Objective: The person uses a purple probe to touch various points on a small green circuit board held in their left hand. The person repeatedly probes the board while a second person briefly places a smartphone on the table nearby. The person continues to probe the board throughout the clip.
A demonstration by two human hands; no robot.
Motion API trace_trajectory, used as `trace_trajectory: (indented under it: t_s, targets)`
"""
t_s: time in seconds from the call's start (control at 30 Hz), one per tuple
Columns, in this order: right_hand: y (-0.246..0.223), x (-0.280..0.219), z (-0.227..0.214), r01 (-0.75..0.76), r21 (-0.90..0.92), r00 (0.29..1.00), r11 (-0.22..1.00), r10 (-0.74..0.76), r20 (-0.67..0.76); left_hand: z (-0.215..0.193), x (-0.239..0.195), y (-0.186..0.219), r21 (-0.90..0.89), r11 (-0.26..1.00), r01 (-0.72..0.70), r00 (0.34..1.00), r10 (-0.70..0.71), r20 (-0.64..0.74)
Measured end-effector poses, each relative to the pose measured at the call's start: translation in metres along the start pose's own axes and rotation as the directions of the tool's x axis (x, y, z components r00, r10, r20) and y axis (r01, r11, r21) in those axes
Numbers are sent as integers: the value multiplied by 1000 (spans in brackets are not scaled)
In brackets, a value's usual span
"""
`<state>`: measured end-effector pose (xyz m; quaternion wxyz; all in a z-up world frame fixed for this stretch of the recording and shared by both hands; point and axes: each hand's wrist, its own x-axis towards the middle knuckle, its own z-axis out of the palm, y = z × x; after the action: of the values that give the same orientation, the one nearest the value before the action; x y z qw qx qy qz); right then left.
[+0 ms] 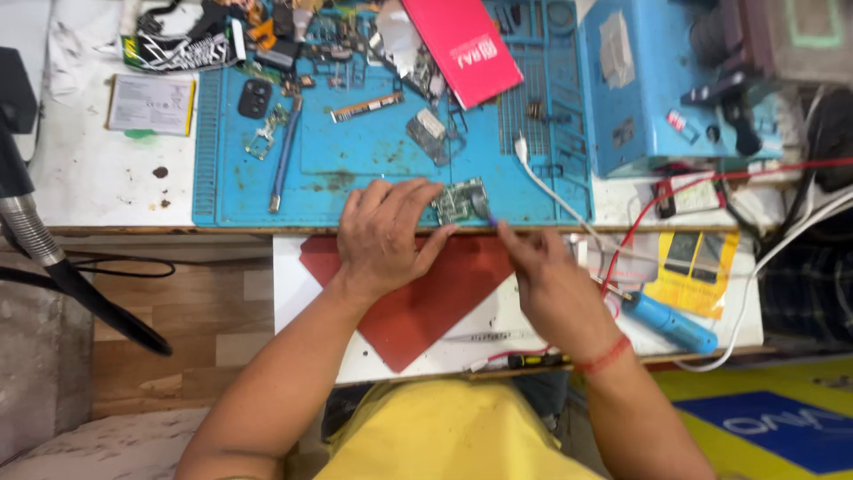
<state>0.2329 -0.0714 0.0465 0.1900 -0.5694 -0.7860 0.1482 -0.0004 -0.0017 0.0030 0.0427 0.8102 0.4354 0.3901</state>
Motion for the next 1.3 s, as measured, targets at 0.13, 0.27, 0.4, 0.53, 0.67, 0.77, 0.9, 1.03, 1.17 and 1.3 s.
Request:
trace_trajectory:
  t_s: [0.13, 0.27, 0.4, 0.53, 0.67, 0.77, 0.9, 1.03, 1.17, 1.3]
  targets:
    - [5, 32, 6, -57, -45, 995, 997, 61, 74, 0, 1, 3, 16, 1000, 20, 1000, -21, 15]
    - [-7, 28, -7, -52, -29, 987, 998, 56, 147, 1, 3, 2, 32, 999, 4, 1000, -4, 2]
    - [-3, 27, -12, -221, -170, 973, 960, 228, 23, 5, -4, 1, 20, 1000, 13, 1000, -14, 22]
    - [-8, 18, -10, -91, -32, 986, 995, 94, 137, 2, 4, 4, 40, 999, -10, 1000, 10, 8]
    - [-2, 17, -9, -89, -82, 990, 993, 98, 105, 4, -1, 5, 9, 1000, 16, 1000, -16, 16]
    - [-9, 16, -11, -87, -64, 984, 994, 95, 150, -1, 1, 4, 31, 1000, -3, 1000, 2, 22]
    - [4, 22, -14, -198, -116, 978, 973, 204, 43, 2, -1, 2, 4, 1000, 7, 1000, -7, 23]
    - [-11, 15, -8, -81, -51, 991, 995, 85, 100, 1, 1, 4, 20, 1000, 7, 1000, -8, 27]
    - [-9, 25, -2, -142, -118, 982, 983, 155, 109, 2, -1, 4, 30, 1000, -2, 1000, 2, 19]
    - [-3, 14, 1, 180, 139, 982, 974, -185, 25, 5, 0, 1, 72, 997, -28, 1000, 29, -4]
